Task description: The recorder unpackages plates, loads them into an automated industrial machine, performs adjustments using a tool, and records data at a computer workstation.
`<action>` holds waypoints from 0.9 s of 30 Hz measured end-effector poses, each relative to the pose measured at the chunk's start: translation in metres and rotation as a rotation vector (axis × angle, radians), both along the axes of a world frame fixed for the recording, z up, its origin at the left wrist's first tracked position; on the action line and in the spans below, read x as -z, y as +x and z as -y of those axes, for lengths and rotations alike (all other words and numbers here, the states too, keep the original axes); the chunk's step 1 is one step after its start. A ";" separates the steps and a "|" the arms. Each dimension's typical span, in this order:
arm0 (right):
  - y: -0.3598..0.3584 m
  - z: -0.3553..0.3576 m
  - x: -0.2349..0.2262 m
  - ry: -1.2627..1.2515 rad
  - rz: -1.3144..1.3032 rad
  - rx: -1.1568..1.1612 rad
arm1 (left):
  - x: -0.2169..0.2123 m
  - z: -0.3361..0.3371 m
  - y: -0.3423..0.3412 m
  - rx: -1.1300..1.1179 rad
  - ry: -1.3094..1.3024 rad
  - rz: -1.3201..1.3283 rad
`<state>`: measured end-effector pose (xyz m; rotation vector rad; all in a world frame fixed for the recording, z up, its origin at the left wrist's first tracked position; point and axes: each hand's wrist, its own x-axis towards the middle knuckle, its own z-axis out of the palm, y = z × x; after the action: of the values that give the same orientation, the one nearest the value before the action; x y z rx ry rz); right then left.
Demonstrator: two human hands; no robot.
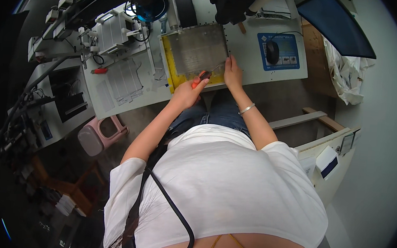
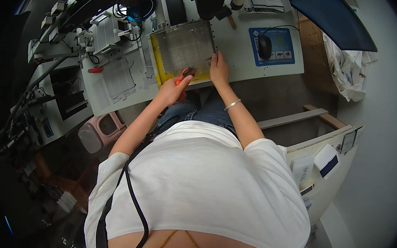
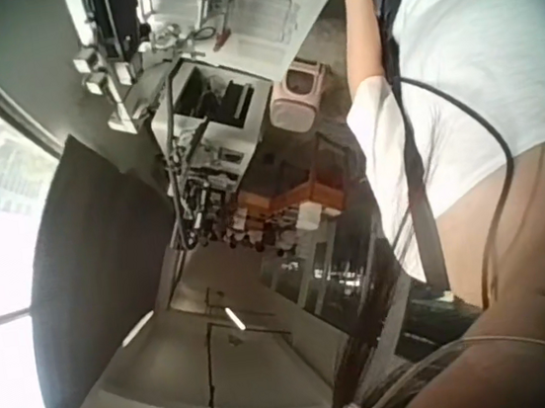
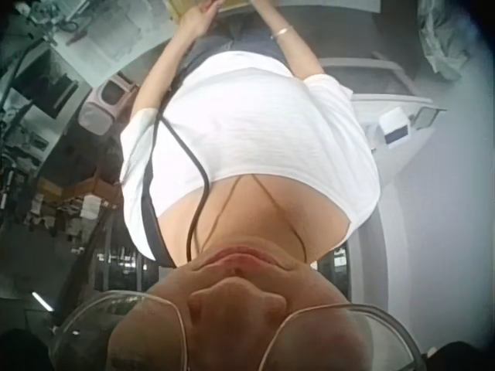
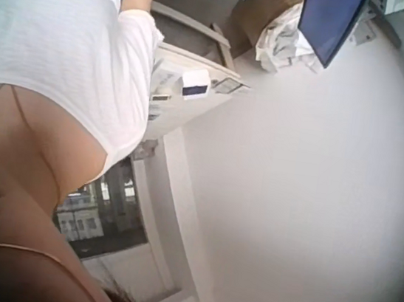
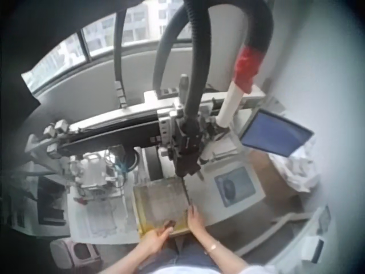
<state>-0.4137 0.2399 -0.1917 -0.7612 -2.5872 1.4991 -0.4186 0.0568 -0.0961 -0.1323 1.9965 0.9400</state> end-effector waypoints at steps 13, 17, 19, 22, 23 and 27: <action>-0.038 -0.023 0.012 0.109 0.073 -0.156 | 0.003 -0.002 -0.055 -0.108 -0.079 -0.174; -0.051 -0.026 0.007 0.052 0.011 -0.180 | 0.007 -0.012 -0.066 -0.101 -0.036 -0.126; -0.062 -0.027 0.009 0.028 -0.090 -0.187 | 0.009 -0.018 -0.071 -0.078 -0.064 -0.230; -0.078 -0.029 0.012 0.032 -0.115 -0.201 | 0.007 -0.025 -0.082 -0.109 -0.077 -0.219; -0.082 -0.029 0.013 0.031 -0.115 -0.202 | 0.010 -0.025 -0.085 -0.110 -0.077 -0.219; -0.084 -0.033 0.013 0.015 -0.113 -0.180 | 0.008 -0.024 -0.087 -0.127 -0.058 -0.202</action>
<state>-0.4981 0.2724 -0.2045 -0.4384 -2.6380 1.5173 -0.5053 0.0808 -0.1042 -0.2059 2.2246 1.0094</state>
